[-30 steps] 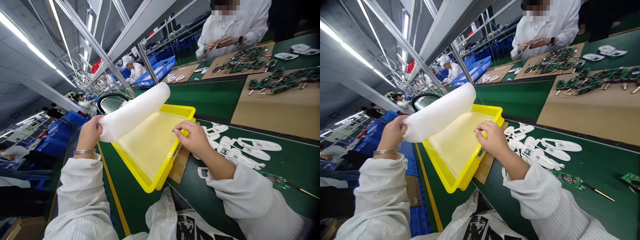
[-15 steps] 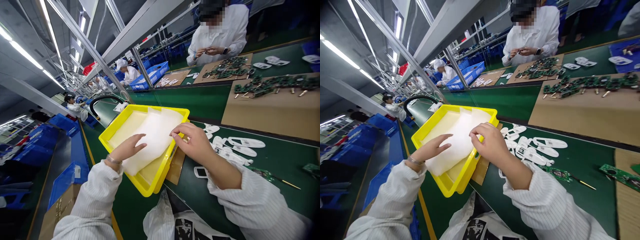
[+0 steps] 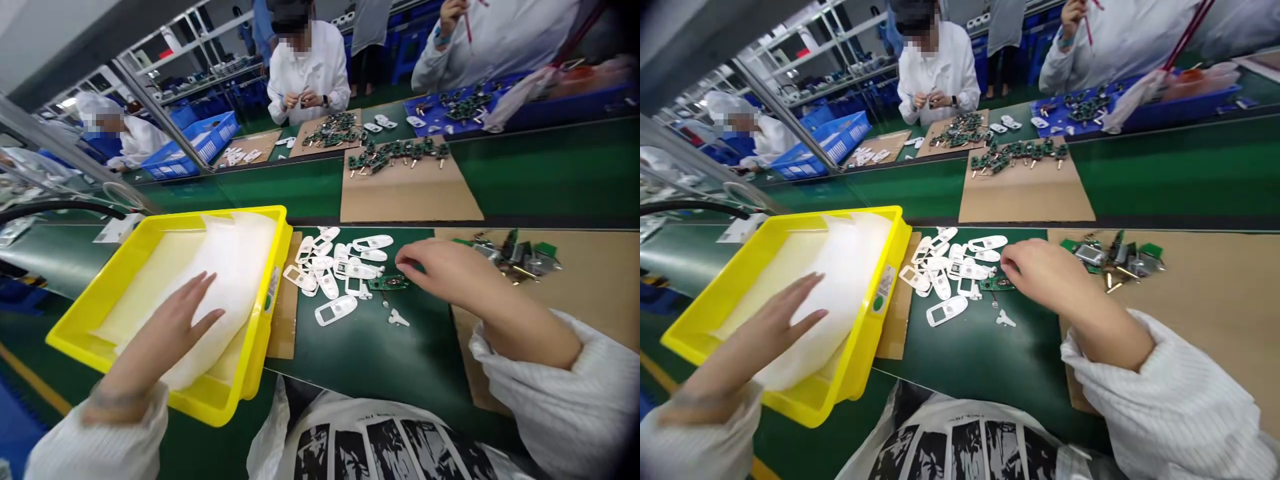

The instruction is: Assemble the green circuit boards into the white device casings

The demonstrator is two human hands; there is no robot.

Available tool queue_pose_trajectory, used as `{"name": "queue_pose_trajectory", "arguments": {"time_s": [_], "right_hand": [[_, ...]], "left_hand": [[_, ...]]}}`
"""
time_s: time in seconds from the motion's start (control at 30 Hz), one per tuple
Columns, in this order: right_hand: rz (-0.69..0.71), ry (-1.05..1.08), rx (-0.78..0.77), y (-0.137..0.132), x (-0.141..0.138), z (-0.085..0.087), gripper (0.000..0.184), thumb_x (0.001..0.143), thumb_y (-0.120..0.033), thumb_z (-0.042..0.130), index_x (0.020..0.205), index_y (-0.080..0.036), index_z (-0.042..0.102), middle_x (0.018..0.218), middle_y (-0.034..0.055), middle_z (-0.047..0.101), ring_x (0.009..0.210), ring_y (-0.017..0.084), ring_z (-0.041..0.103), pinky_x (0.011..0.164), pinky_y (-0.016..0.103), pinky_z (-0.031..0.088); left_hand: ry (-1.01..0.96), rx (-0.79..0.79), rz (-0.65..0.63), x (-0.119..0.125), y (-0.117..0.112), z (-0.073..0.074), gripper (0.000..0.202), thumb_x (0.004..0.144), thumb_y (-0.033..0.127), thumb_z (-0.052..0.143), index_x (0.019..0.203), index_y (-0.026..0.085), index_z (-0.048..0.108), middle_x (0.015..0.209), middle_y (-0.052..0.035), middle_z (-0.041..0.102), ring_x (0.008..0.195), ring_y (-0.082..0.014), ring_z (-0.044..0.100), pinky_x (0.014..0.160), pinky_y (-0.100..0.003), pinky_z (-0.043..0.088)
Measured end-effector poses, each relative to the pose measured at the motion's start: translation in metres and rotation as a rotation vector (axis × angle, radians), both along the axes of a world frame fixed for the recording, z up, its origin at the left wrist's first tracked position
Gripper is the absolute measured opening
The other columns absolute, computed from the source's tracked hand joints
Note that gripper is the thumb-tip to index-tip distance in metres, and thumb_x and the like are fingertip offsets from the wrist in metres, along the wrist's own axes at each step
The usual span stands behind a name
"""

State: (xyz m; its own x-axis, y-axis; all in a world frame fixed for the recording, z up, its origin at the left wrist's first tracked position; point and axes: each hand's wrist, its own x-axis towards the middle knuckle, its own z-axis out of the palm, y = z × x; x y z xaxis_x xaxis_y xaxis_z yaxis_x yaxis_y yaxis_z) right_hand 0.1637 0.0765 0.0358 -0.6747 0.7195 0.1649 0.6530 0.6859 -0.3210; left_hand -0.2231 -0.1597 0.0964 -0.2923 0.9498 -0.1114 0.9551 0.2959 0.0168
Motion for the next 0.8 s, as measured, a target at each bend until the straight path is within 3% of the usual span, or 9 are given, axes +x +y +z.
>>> {"name": "queue_pose_trajectory", "arguments": {"time_s": [0.1,0.17,0.23,0.37,0.47,0.53,0.67,0.73,0.8], "right_hand": [[0.035,-0.138,-0.128,-0.010,0.004,-0.019,0.017,0.084,-0.016,0.054,0.077,-0.021,0.068,0.080,0.0036,0.069,0.073,0.021,0.061,0.056,0.029,0.033],[0.052,-0.143,-0.182,-0.019,0.000,-0.028,0.016,0.085,-0.014,0.055,0.077,-0.021,0.068,0.083,0.0034,0.068,0.073,0.019,0.061,0.055,0.028,0.032],[0.066,-0.140,-0.212,-0.027,-0.005,-0.035,0.013,0.084,-0.015,0.059,0.076,-0.021,0.068,0.081,0.0025,0.067,0.069,0.017,0.060,0.054,0.027,0.031],[0.082,-0.111,-0.234,-0.036,-0.001,-0.049,0.010,0.085,-0.019,0.061,0.078,-0.021,0.068,0.079,0.0017,0.066,0.071,0.017,0.060,0.055,0.027,0.032],[0.044,-0.068,-0.254,-0.039,0.009,-0.055,0.012,0.090,-0.022,0.058,0.082,-0.021,0.068,0.081,0.0020,0.066,0.073,0.017,0.060,0.058,0.027,0.035],[0.014,-0.027,-0.290,-0.042,0.016,-0.057,0.011,0.090,-0.025,0.058,0.084,-0.021,0.067,0.080,0.0016,0.066,0.074,0.017,0.060,0.059,0.027,0.036],[0.013,0.039,-0.322,-0.046,0.024,-0.060,0.009,0.087,-0.029,0.062,0.085,-0.022,0.066,0.077,0.0011,0.065,0.074,0.018,0.060,0.058,0.027,0.038],[0.013,0.060,-0.324,-0.046,0.026,-0.059,0.010,0.087,-0.030,0.062,0.083,-0.022,0.066,0.076,0.0011,0.065,0.072,0.018,0.060,0.058,0.027,0.038],[-0.003,0.068,-0.326,-0.044,0.029,-0.058,0.012,0.087,-0.031,0.061,0.083,-0.021,0.067,0.075,0.0012,0.065,0.070,0.017,0.059,0.057,0.027,0.038]], "left_hand": [[-0.181,0.289,0.059,0.061,-0.026,0.035,0.047,0.088,0.049,0.050,0.134,0.040,0.049,0.140,0.0002,0.054,0.126,-0.0305,0.053,0.100,-0.050,0.051],[-0.504,0.417,-0.078,0.106,-0.033,0.036,0.030,0.090,0.041,0.047,0.118,0.045,0.058,0.114,0.0018,0.068,0.108,-0.0258,0.063,0.085,-0.043,0.059],[-0.790,0.345,-0.233,0.144,-0.023,0.016,0.021,0.091,0.041,0.049,0.104,0.042,0.065,0.090,0.0004,0.072,0.091,-0.0224,0.067,0.073,-0.036,0.061],[-0.898,0.234,-0.112,0.180,0.030,-0.051,0.014,0.091,0.032,0.055,0.093,0.026,0.067,0.090,-0.0038,0.071,0.083,-0.0177,0.067,0.075,-0.033,0.058],[-0.815,0.291,0.023,0.180,0.068,-0.090,0.016,0.091,0.032,0.055,0.092,0.020,0.065,0.088,-0.0054,0.069,0.077,-0.0168,0.065,0.071,-0.033,0.056],[-0.714,0.344,0.017,0.179,0.090,-0.102,0.016,0.091,0.030,0.054,0.093,0.018,0.064,0.089,-0.0060,0.069,0.076,-0.0161,0.063,0.070,-0.031,0.054],[-0.432,0.401,-0.223,0.184,0.131,-0.104,0.022,0.093,0.022,0.049,0.109,0.016,0.063,0.110,-0.0103,0.066,0.103,-0.0219,0.060,0.090,-0.038,0.051],[-0.282,0.314,-0.369,0.186,0.150,-0.102,0.037,0.090,0.015,0.050,0.126,0.018,0.056,0.128,-0.0112,0.059,0.120,-0.0270,0.050,0.101,-0.046,0.044],[-0.189,0.182,-0.445,0.186,0.165,-0.102,0.047,0.087,0.011,0.052,0.133,0.020,0.053,0.133,-0.0108,0.056,0.122,-0.0306,0.047,0.101,-0.050,0.042]]}}
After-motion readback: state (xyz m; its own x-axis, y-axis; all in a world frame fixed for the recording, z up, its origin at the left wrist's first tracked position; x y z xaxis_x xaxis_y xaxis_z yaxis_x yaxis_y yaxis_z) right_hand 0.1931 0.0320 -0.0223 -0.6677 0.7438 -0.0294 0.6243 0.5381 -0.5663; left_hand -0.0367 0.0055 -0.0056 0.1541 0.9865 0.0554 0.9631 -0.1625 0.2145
